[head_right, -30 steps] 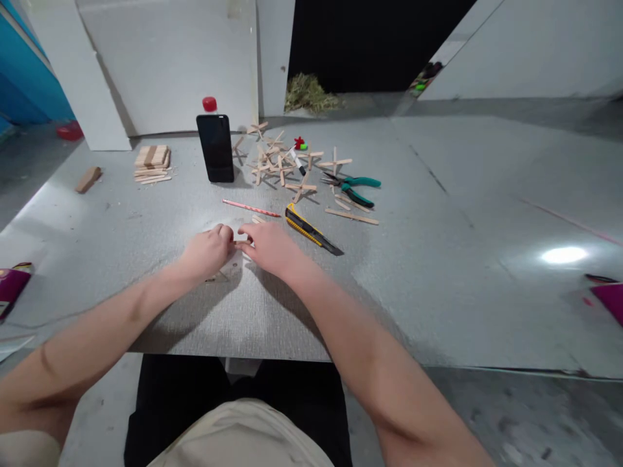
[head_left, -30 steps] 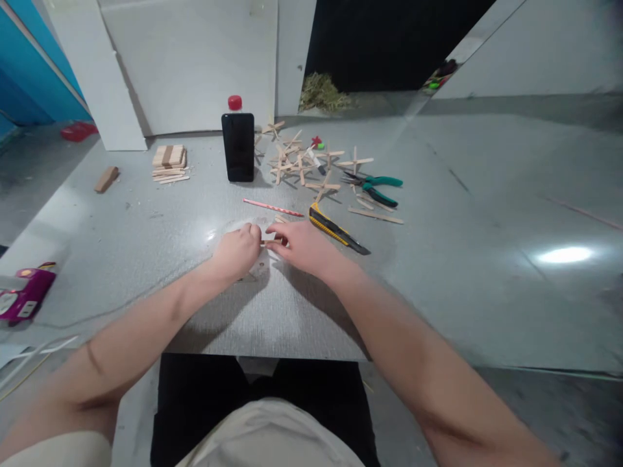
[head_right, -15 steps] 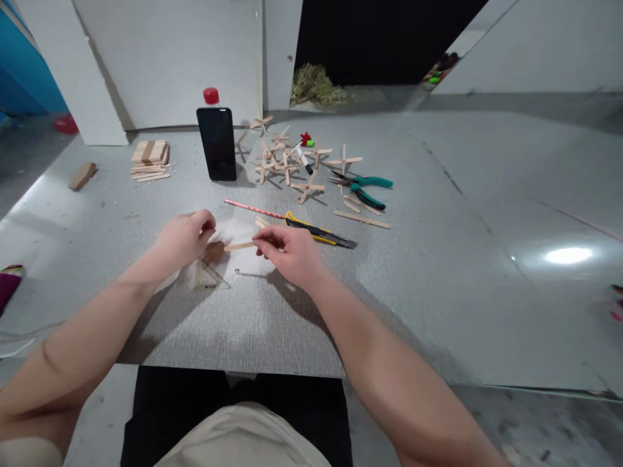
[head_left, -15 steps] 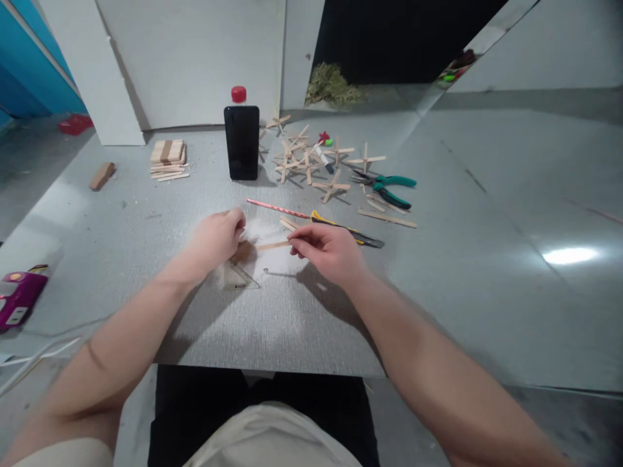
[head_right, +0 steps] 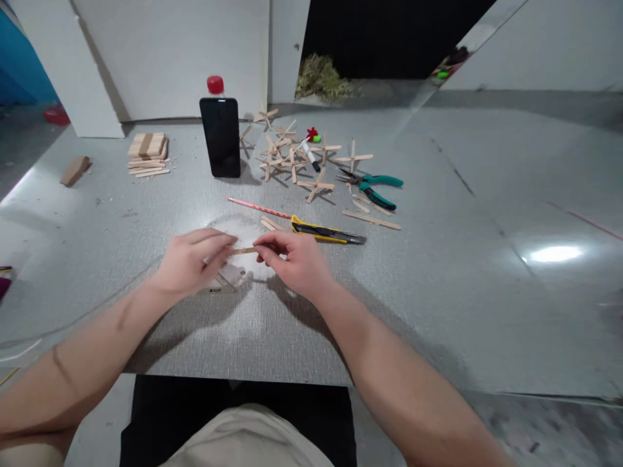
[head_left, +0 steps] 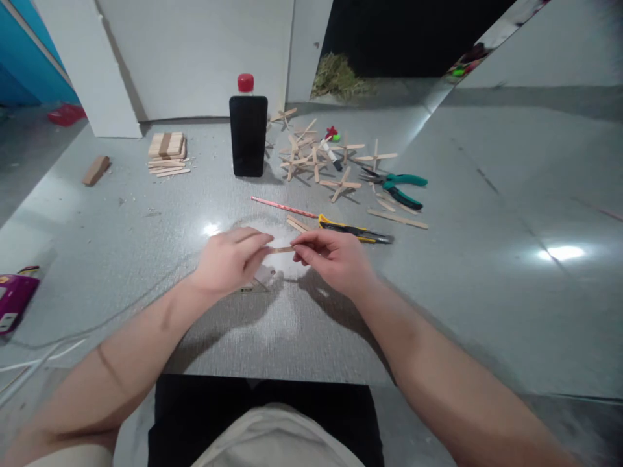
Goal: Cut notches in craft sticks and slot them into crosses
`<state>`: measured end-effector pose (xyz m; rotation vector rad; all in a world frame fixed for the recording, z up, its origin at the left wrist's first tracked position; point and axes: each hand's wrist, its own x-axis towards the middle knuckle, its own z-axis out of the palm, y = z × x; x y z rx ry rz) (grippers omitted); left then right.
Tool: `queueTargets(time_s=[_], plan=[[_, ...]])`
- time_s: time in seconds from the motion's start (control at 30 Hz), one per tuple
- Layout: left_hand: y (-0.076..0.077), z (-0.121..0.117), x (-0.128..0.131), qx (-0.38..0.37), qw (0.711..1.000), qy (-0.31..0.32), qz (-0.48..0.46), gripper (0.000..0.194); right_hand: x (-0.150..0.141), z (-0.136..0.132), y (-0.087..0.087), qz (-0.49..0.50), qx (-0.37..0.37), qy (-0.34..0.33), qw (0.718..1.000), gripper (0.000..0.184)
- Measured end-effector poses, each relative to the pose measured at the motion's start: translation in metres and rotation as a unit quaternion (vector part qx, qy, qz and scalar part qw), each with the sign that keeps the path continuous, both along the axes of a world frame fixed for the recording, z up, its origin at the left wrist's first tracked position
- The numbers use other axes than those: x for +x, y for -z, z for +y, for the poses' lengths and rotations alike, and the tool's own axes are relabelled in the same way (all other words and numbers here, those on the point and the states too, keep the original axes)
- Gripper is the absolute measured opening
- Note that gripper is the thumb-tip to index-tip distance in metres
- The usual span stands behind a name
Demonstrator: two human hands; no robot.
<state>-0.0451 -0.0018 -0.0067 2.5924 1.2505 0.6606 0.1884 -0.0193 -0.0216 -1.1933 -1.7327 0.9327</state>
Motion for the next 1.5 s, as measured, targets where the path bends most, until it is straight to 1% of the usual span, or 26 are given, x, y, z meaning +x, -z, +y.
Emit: queueTargets(time_s=[0.03,0.1,0.17,0.27,0.33,0.4,0.47,0.53,0.67,0.8,0.93,1.03,1.17,1.27,1.37,1.43,1.5], plan=[[0.002,-0.003,0.002,-0.009,1.000,0.021,-0.002,0.029,-0.003,0.000,0.002,-0.007,0.001,0.000,1.000,0.024],[0.007,-0.006,0.005,-0.034,0.999,0.030,-0.011,0.032,-0.006,0.002,0.006,-0.030,0.008,0.002,1.000,0.032],[0.011,-0.005,0.004,-0.068,0.997,0.014,-0.029,0.034,-0.006,0.006,0.007,-0.068,0.026,0.015,0.997,0.038],[0.015,0.003,0.001,-0.138,0.986,-0.029,-0.089,0.028,0.002,0.015,0.005,-0.156,0.075,0.071,0.982,0.036],[0.016,0.007,-0.001,-0.197,0.968,-0.046,-0.145,0.024,0.006,0.024,0.006,-0.230,0.100,0.109,0.962,0.028],[0.016,0.009,0.000,-0.259,0.944,-0.044,-0.201,0.021,0.006,0.031,0.009,-0.297,0.108,0.131,0.940,0.020],[0.016,0.009,0.004,-0.310,0.917,-0.034,-0.247,0.020,0.001,0.036,0.014,-0.352,0.110,0.136,0.920,0.018],[0.016,0.007,0.008,-0.349,0.894,-0.022,-0.282,0.018,-0.005,0.038,0.019,-0.393,0.111,0.131,0.903,0.020],[0.017,0.003,0.012,-0.397,0.856,-0.012,-0.330,0.014,-0.010,0.038,0.023,-0.446,0.114,0.130,0.878,0.021],[0.019,0.004,0.012,-0.417,0.834,-0.023,-0.360,0.012,-0.007,0.037,0.025,-0.468,0.116,0.128,0.867,0.022],[0.021,0.004,0.011,-0.429,0.818,-0.035,-0.382,0.012,-0.006,0.038,0.027,-0.472,0.118,0.119,0.866,0.025],[0.022,0.004,0.011,-0.428,0.810,-0.046,-0.398,0.011,-0.007,0.037,0.028,-0.470,0.121,0.114,0.867,0.023],[0.025,0.004,0.012,-0.425,0.800,-0.057,-0.420,0.014,-0.006,0.038,0.027,-0.452,0.129,0.118,0.875,0.024],[0.026,0.005,0.012,-0.423,0.794,-0.063,-0.432,0.018,-0.004,0.037,0.022,-0.419,0.140,0.120,0.889,0.025],[0.026,0.006,0.013,-0.418,0.791,-0.069,-0.441,0.018,-0.004,0.029,0.012,-0.365,0.156,0.117,0.911,0.025],[0.026,0.005,0.014,-0.413,0.791,-0.071,-0.446,0.019,-0.007,0.019,0.004,-0.318,0.162,0.100,0.929,0.026],[0.026,0.005,0.014,-0.407,0.793,-0.068,-0.447,0.020,-0.011,0.007,-0.003,-0.272,0.156,0.063,0.947,0.024]])
